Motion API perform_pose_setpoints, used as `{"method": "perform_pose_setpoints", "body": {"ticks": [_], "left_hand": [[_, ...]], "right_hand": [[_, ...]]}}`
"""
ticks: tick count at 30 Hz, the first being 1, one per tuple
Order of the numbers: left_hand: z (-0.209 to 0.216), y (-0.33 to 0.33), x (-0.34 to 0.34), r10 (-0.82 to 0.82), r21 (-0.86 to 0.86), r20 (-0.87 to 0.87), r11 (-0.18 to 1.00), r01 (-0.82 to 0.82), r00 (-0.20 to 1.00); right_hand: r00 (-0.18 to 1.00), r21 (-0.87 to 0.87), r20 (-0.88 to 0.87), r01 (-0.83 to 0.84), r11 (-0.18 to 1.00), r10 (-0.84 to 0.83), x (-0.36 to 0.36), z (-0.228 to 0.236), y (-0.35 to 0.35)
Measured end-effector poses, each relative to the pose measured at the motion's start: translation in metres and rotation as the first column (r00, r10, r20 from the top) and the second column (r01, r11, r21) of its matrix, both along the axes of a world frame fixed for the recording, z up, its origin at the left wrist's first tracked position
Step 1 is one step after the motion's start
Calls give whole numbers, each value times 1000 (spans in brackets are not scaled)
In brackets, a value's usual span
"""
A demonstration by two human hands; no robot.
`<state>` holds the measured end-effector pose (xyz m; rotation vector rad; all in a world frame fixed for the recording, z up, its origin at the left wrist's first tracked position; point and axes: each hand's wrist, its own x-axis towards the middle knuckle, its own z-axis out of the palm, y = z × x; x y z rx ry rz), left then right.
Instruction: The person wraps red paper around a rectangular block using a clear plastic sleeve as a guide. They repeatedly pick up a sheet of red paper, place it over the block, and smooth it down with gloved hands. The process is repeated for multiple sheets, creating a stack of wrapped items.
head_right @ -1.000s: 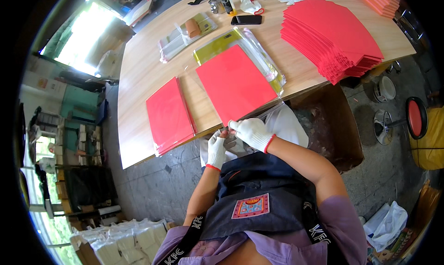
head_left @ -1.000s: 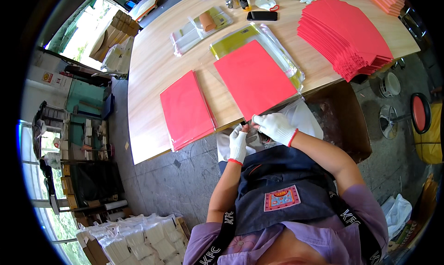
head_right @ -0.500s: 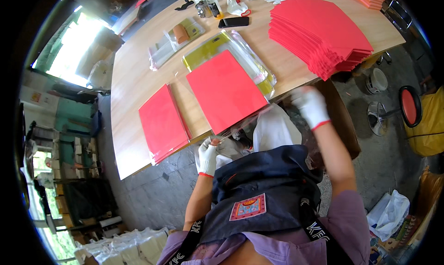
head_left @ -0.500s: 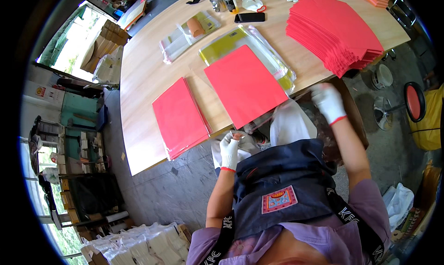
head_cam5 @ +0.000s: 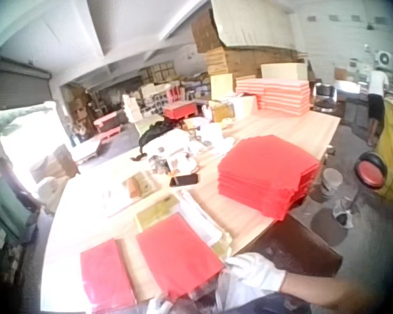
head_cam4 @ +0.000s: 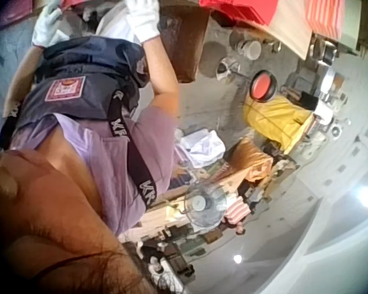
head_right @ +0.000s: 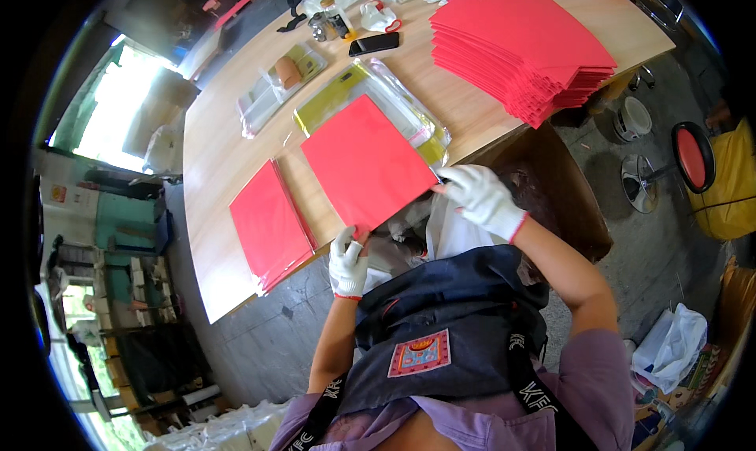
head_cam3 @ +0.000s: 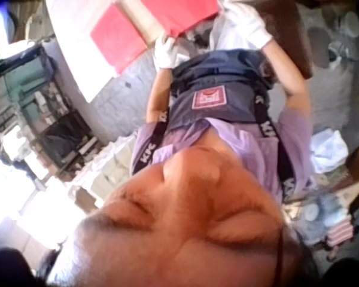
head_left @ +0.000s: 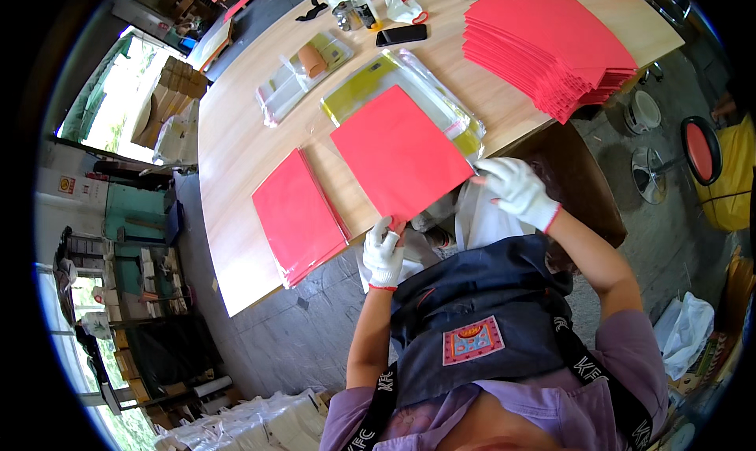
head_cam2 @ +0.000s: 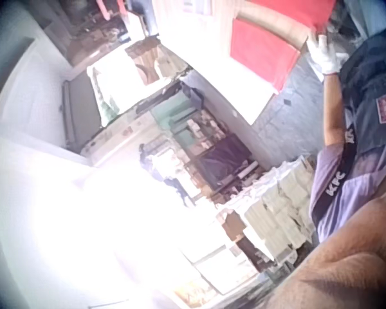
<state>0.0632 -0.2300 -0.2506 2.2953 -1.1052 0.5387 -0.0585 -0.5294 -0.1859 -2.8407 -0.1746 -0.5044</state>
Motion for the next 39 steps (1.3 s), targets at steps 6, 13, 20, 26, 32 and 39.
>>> {"method": "perform_pose_setpoints", "body": {"ticks": [6, 13, 20, 26, 32, 39], "left_hand": [[-9, 15, -11, 99, -240, -475, 941, -237, 875], [14, 16, -12, -715, -511, -689, 370, -776, 113], [72, 83, 5, -277, -641, -742, 562, -523, 611], [65, 170, 57, 140, -574, -677, 514, -637, 723], [-17, 227, 84, 604, -135, -67, 783, -607, 794], [7, 216, 69, 602, -291, -601, 447, -846, 525]], "right_hand": [[922, 433, -378, 254, 865, -82, 36, -26, 10], [820, 770, -564, 563, 300, -91, 27, -43, 33], [819, 887, -458, 447, 116, 347, 62, -34, 106], [825, 908, -386, 262, 326, 412, 160, -29, 200], [763, 797, -478, 169, 580, 436, 152, -5, 206], [971, 971, -238, 238, 29, 20, 34, 48, 32]]}}
